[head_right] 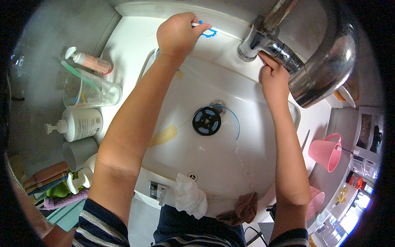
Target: The person unrolls a blue LED strip at a kitchen sink, cuts a segment with scissors, and attaches it to the underside of the faucet. They then connect the strip to a power source and test the lights.
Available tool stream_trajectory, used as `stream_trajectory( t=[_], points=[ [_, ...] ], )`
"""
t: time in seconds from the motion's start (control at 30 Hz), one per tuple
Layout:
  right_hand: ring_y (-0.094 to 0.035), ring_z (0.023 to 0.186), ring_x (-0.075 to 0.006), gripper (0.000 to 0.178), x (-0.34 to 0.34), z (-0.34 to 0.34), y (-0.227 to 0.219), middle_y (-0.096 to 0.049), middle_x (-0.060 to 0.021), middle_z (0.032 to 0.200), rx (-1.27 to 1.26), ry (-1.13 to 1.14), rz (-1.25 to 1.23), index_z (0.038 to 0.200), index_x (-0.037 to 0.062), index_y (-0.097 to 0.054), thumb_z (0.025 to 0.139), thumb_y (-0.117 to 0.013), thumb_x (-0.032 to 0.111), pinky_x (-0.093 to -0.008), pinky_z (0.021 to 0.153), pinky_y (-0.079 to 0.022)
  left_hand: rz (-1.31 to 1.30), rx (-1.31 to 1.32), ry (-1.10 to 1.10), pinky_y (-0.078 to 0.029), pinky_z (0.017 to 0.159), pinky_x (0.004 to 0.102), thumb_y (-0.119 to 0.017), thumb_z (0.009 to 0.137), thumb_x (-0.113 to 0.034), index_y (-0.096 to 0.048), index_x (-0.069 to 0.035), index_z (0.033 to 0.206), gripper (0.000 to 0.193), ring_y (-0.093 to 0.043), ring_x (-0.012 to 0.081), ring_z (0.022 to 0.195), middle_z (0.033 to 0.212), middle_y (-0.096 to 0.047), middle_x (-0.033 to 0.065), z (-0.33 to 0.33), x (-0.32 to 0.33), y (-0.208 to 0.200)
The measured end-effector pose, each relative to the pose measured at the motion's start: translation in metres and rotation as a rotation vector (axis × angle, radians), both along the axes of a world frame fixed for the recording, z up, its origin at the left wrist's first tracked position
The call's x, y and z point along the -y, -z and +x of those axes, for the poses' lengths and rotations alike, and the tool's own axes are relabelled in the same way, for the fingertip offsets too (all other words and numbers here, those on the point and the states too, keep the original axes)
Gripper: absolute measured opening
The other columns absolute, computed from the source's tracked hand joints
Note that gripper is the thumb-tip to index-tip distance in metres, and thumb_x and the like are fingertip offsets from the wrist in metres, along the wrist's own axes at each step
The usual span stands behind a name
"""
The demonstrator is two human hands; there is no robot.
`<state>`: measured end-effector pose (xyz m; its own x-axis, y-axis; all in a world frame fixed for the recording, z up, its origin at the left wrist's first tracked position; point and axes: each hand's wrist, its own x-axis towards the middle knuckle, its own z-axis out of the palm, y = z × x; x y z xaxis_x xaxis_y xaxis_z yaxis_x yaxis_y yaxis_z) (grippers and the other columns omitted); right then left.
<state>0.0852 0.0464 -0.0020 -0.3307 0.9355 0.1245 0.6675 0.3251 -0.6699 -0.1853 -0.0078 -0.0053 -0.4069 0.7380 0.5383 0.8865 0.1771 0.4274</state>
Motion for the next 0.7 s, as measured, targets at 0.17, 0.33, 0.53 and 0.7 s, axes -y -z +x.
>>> stream_trajectory(
  t=[0.17, 0.33, 0.53, 0.7],
  points=[
    [-0.069, 0.083, -0.0328, 0.039, 0.003, 0.000, -0.001, -0.072, -0.0180, 0.104, 0.048, 0.005, 0.136, 0.117, 0.0123, -0.076, 0.088, -0.050, 0.007, -0.0371, 0.083, -0.053, 0.094, -0.066, 0.013, -0.048, 0.055, 0.0350, -0.082, 0.075, -0.048, -0.072, -0.011, 0.078, 0.038, -0.064, 0.0252, 0.064, 0.073, -0.070, 0.0047, 0.000, 0.000, 0.004],
    [-0.067, 0.079, -0.0290, 0.037, 0.000, 0.004, 0.008, -0.072, -0.0167, 0.104, 0.011, -0.031, 0.222, 0.115, 0.0069, -0.075, 0.088, -0.049, 0.005, -0.0345, 0.079, -0.052, 0.139, -0.068, 0.031, -0.047, 0.055, 0.0337, -0.082, 0.075, -0.048, -0.072, -0.010, 0.078, 0.039, -0.064, 0.0243, 0.063, 0.073, -0.070, 0.0042, 0.002, 0.000, 0.003],
    [-0.059, 0.061, -0.0167, 0.035, -0.012, 0.010, 0.021, -0.071, -0.0118, 0.094, 0.052, -0.069, 0.321, 0.115, -0.0017, -0.072, 0.091, -0.047, 0.002, -0.0290, 0.062, -0.049, 0.350, -0.066, 0.064, -0.045, 0.052, 0.0381, -0.084, 0.066, -0.041, -0.069, -0.011, 0.070, 0.034, -0.061, 0.0273, 0.062, 0.067, -0.064, 0.0050, -0.001, -0.002, 0.010],
    [-0.055, 0.056, -0.0125, 0.034, -0.019, 0.014, 0.024, -0.069, -0.0100, 0.089, 0.047, -0.074, 0.189, 0.114, -0.0042, -0.072, 0.092, -0.046, 0.001, -0.0272, 0.055, -0.046, 0.303, -0.036, 0.048, -0.045, 0.052, 0.0378, -0.085, 0.064, -0.041, -0.070, -0.011, 0.069, 0.034, -0.061, 0.0274, 0.062, 0.067, -0.064, 0.0053, 0.001, -0.002, 0.008]
  ],
)
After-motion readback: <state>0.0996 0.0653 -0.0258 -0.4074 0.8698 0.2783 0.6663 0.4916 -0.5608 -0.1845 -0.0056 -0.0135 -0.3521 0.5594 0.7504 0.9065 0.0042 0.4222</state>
